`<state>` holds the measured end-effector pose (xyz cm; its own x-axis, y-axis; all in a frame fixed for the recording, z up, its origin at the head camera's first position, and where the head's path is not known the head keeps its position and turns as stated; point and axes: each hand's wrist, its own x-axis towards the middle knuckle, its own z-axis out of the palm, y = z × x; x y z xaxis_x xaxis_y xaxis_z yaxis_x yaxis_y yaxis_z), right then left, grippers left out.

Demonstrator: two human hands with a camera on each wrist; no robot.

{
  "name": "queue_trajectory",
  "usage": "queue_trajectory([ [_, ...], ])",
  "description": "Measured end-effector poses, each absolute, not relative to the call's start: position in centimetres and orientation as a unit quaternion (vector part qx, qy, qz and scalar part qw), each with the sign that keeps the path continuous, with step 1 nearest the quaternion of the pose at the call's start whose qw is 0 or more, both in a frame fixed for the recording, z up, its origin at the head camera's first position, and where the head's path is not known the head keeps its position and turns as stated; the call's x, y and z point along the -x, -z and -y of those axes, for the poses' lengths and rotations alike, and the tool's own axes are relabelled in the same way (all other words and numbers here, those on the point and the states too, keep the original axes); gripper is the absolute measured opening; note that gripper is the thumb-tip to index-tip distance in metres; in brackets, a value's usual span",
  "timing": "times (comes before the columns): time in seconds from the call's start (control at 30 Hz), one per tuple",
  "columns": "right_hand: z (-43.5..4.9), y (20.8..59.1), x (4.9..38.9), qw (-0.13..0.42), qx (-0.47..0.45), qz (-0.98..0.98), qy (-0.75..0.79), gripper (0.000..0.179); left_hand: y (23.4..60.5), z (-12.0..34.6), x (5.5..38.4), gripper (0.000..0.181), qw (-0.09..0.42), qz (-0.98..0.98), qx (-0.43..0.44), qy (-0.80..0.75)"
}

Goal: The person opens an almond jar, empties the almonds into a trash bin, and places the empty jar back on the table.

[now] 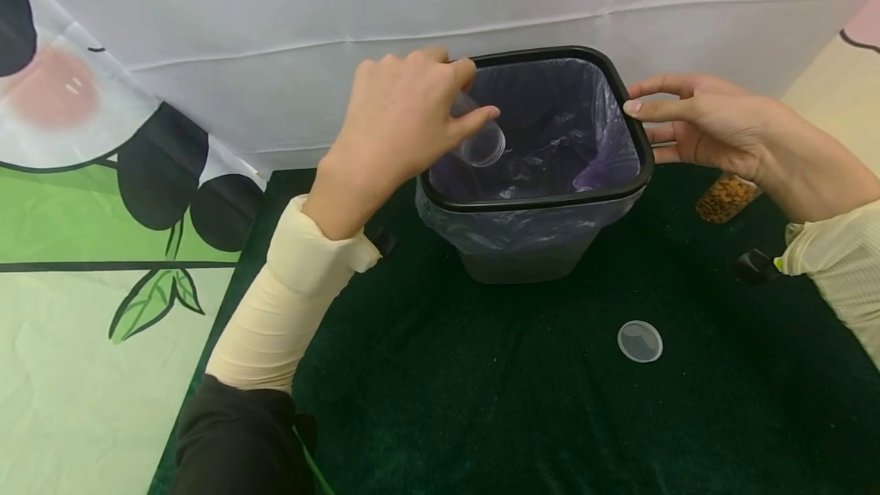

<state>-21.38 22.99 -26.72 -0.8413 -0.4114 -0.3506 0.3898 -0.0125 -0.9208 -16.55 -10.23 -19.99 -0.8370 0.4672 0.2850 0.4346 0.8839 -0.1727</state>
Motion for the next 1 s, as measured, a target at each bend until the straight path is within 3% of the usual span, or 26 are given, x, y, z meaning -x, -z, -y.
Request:
queue_trajectory([
  [0.2,-23.0,26.7,21.2,0.281,0.007,-0.645,0.711,0.040,20.2,9.9,16.4,0.046,0.252,0.922,0.283,-0.075],
  [0.43,-23.4,26.6,21.1,0.275,0.008,-0.653,0.706,0.039,20.7,9.4,16.6,0.045,0.221,0.907,0.350,-0.079],
  [0.6,-23.5,26.8,20.8,0.261,0.020,-0.674,0.691,0.039,20.8,10.2,16.5,0.046,0.240,0.902,0.356,-0.043],
  [1.0,-23.8,28.0,19.4,0.169,0.088,-0.792,0.580,0.044,21.3,14.3,15.1,0.044,0.375,0.838,0.391,0.067],
])
